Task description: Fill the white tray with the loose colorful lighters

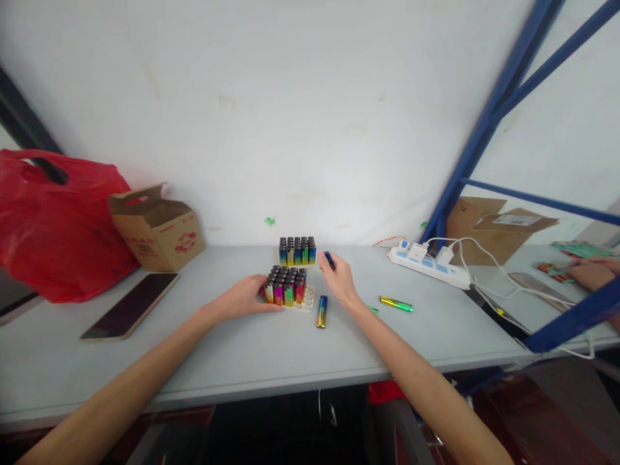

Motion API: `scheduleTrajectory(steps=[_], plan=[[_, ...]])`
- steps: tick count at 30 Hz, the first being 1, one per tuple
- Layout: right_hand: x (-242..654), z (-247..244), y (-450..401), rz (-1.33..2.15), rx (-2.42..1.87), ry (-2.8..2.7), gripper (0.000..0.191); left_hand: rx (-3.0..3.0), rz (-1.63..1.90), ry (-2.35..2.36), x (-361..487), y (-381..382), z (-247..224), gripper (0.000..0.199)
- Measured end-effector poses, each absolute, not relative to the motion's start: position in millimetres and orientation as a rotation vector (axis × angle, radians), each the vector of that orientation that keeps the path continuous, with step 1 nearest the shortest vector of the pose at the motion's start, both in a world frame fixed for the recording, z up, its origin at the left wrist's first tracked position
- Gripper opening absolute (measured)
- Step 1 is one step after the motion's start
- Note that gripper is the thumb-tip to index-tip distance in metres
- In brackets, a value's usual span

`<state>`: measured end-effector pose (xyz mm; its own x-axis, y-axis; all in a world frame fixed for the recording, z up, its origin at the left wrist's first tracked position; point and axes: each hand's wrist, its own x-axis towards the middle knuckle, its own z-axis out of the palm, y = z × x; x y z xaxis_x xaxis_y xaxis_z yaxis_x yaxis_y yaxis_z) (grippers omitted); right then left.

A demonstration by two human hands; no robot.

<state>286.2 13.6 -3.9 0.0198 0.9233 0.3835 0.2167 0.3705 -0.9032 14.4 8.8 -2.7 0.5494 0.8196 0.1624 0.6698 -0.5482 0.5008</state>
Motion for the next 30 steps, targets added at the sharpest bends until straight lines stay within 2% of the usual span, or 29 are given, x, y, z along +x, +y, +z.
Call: scheduleTrajectory(steps=[3, 9, 17, 26, 30], plan=[[285.6, -4.4, 11.0, 0.602, -1.193, -1.494, 0.058, 2.408, 0.542, 1.206, 13.8, 8.5, -2.8, 0.061], [287.2, -2.1, 8.5, 0.419, -1.222, -1.514, 0.047, 2.432, 0.518, 1.269, 12.6, 9.4, -4.1, 0.062], [291.1, 1.1, 0.3, 0.525, -1.146, -1.684, 0.050, 2.435, 0.559, 1.261, 14.8, 9.0, -5.5, 0.062], [289.3, -3.7, -4.2, 0.422, -1.182, -1.758, 0.048, 2.421, 0.516, 1.255, 15.0, 9.0, -4.8, 0.065], [291.3, 0.4, -10.1, 0.546, -1.109, -1.815, 0.045, 2.433, 0.551, 1.235, 14.9, 8.8, -4.4, 0.064]])
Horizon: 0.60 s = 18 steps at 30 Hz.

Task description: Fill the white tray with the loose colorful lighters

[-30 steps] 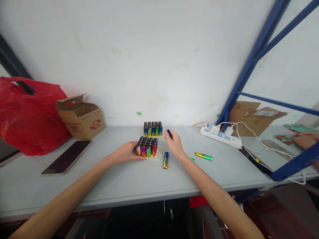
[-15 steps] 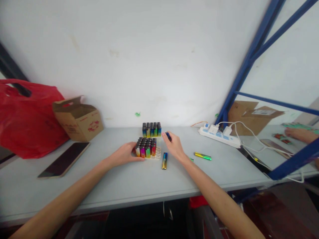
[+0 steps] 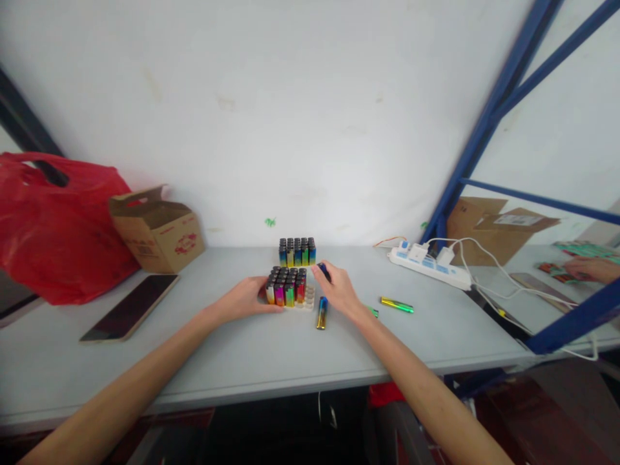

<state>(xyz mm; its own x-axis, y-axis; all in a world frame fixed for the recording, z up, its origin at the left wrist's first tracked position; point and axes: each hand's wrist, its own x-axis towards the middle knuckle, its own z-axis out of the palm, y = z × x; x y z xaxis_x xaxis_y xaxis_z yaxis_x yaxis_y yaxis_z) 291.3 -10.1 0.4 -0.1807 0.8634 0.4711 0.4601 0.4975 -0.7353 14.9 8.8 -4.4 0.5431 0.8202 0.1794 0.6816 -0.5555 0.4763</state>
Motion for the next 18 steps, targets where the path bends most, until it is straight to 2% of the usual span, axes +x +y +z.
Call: scheduleTrajectory(steps=[3, 7, 10, 18], plan=[[292.6, 4.8, -14.4, 0.604, -1.026, -1.927, 0.044, 2.435, 0.544, 1.224, 14.9, 8.3, -3.3, 0.064], [293.4, 5.1, -15.8, 0.388, -0.985, -2.098, 0.050, 2.415, 0.520, 1.240, 15.0, 8.2, -2.3, 0.063], [292.6, -0.1, -13.9, 0.382, -1.019, -2.215, 0.058, 2.405, 0.514, 1.244, 15.6, 8.3, -1.8, 0.060], [289.0, -14.1, -7.3, 0.330, -1.019, -2.260, 0.064, 2.401, 0.512, 1.250, 17.9, 7.1, 0.0, 0.057]])
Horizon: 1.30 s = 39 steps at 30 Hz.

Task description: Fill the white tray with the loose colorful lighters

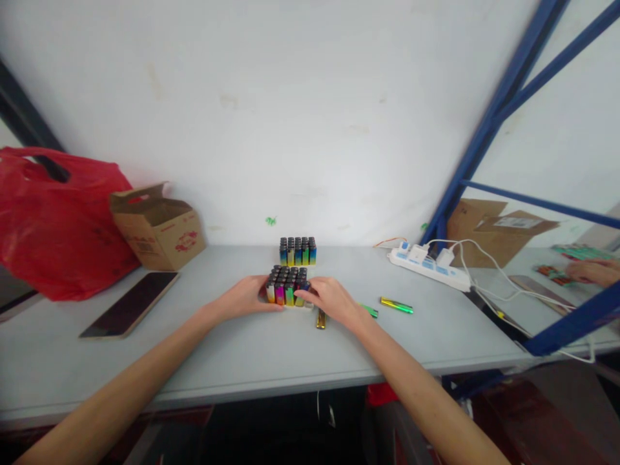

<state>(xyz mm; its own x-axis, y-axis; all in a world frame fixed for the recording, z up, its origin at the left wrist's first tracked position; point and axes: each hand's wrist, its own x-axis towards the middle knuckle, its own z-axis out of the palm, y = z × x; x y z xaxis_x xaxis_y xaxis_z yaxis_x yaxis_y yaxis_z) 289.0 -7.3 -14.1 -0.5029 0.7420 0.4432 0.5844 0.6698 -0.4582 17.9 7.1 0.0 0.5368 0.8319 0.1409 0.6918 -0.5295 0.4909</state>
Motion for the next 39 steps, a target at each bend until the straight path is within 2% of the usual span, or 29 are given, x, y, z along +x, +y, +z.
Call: scheduleTrajectory(steps=[5, 12, 19, 22, 27, 33, 39], plan=[[286.9, -12.9, -7.3, 0.224, -1.098, -2.278, 0.061, 2.401, 0.506, 1.258, 16.8, 8.3, -1.5, 0.057], [288.5, -3.7, -6.9, 0.359, -1.043, -2.374, 0.057, 2.406, 0.517, 1.251, 15.4, 7.6, -1.1, 0.054], [285.3, 0.6, -21.7, 0.241, -1.186, -2.351, 0.050, 2.405, 0.506, 1.259, 14.7, 8.5, -2.1, 0.055], [311.1, 9.0, -29.5, 0.255, -1.200, -2.320, 0.043, 2.396, 0.507, 1.251, 15.8, 7.0, -1.5, 0.056], [405.1, 9.8, -41.3, 0.057, -1.341, -2.170, 0.028, 2.370, 0.501, 1.264, 17.5, 5.3, 0.5, 0.060], [495.7, -16.1, -61.7, 0.021, -1.647, -2.162, 0.033, 2.386, 0.515, 1.236, 15.0, 8.4, -2.2, 0.062], [498.8, -25.2, -66.3, 0.145, -1.632, -2.004, 0.039, 2.390, 0.502, 1.244, 15.6, 7.1, -1.1, 0.060]])
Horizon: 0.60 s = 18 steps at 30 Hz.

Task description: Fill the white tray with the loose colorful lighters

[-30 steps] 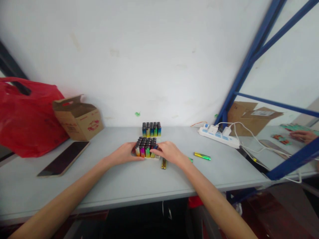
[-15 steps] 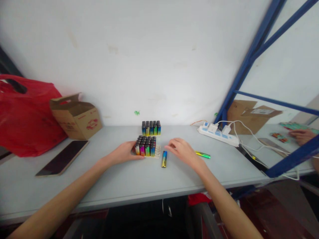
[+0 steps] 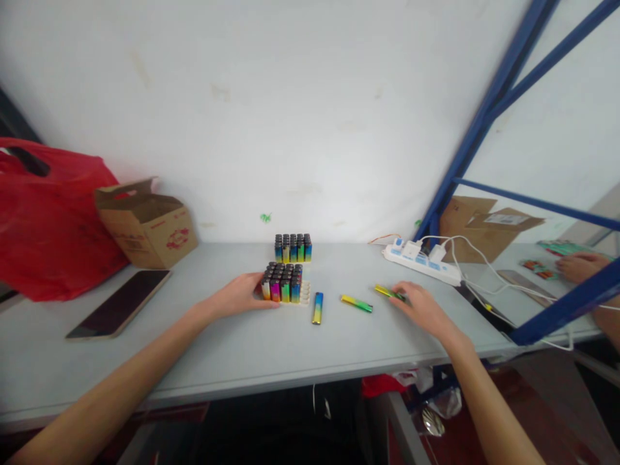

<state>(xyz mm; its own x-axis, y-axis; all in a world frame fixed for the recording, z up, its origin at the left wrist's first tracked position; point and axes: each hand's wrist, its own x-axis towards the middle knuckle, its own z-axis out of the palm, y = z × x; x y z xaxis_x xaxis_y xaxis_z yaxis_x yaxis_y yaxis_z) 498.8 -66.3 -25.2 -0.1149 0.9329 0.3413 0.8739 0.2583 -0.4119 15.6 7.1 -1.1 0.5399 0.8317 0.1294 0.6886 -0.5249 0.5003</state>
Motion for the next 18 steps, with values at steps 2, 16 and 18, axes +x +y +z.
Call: scheduleTrajectory(steps=[2, 16, 18], plan=[[489.6, -21.8, -61.8, 0.208, -1.629, -1.904, 0.043, 2.379, 0.516, 1.233, 15.8, 6.8, -0.8, 0.059], [350.3, 33.3, 21.0, 0.860, -0.909, -1.284, 0.047, 2.369, 0.486, 1.256, 17.1, 6.1, 1.7, 0.060], [328.2, 35.6, 25.7, 1.033, -0.829, -1.250, 0.049, 2.382, 0.499, 1.236, 16.7, 6.2, 1.6, 0.060]])
